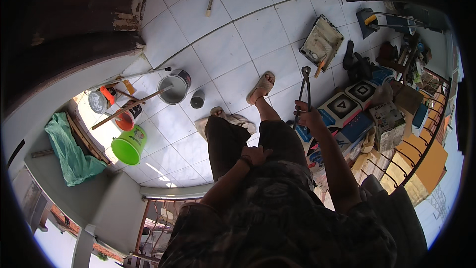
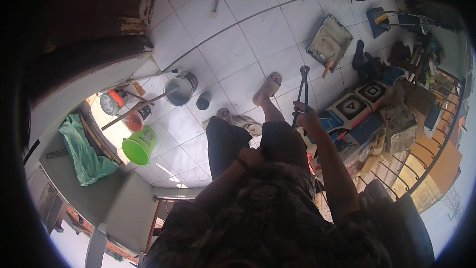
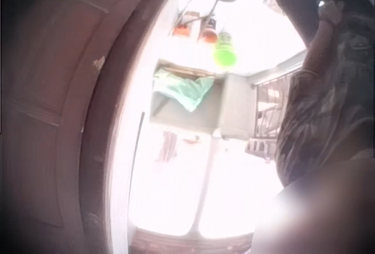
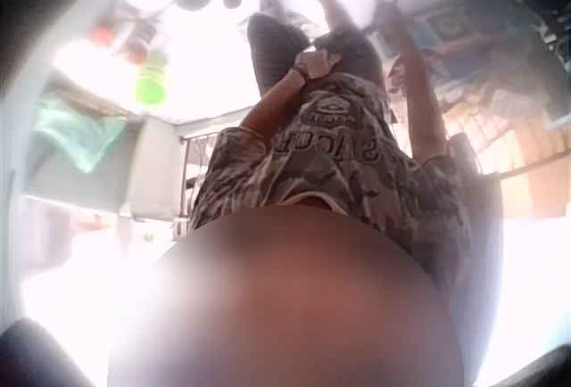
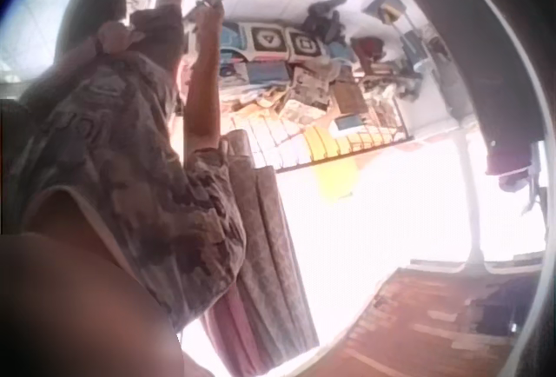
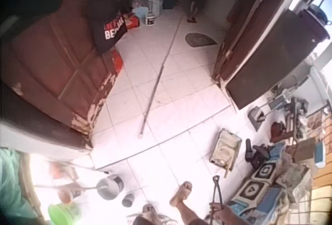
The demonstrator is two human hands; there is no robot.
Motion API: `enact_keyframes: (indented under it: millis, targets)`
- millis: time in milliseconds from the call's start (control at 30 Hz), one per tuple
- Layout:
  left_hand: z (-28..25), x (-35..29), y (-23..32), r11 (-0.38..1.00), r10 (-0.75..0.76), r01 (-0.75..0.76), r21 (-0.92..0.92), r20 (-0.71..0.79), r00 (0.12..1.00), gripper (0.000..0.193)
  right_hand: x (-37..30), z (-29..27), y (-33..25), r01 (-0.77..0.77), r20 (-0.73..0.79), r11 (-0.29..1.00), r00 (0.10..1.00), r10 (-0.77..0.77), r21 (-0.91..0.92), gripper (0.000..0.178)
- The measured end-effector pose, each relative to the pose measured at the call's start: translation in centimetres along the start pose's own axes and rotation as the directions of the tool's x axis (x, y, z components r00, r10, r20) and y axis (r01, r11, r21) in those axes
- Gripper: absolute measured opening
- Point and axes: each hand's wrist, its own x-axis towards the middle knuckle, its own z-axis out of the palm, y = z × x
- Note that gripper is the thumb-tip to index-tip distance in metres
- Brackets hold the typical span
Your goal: The person sits on a tiled floor and uses a metal file to shape a wooden stick. They then retrieve a metal strap and use pliers to attach it to the stick, followed by further filing of the joint.
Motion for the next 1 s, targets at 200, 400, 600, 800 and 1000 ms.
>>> enact_keyframes:
  millis: [200,400,600,800,1000]
  targets:
    - [-8.3,-2.7,5.4,0.961,0.190,-0.186,-0.207,-0.001,0.982,0.040,2.5,-4.4,-0.9,0.035,0.051,0.997,0.998,-0.038,0.067,0.062]
    - [-15.1,11.1,-5.2,0.819,0.276,-0.258,-0.512,-0.042,0.960,0.036,10.8,0.3,-3.8,-0.041,0.217,0.980,0.976,-0.002,0.193,0.069]
    - [-33.0,30.3,-19.5,0.923,-0.301,0.045,-0.382,-0.645,0.702,0.039,23.9,5.1,2.9,-0.169,0.388,0.975,0.916,0.102,0.143,0.076]
    - [-43.3,45.7,-27.5,0.989,-0.064,0.149,-0.003,-0.913,0.403,0.048,34.3,6.1,8.7,0.105,0.459,0.982,0.888,-0.022,-0.156,0.065]
    - [-51.8,54.6,-31.3,0.911,-0.018,0.398,0.106,-0.956,0.294,0.066,41.7,3.4,7.8,0.169,0.282,0.955,0.955,-0.096,-0.245,0.064]
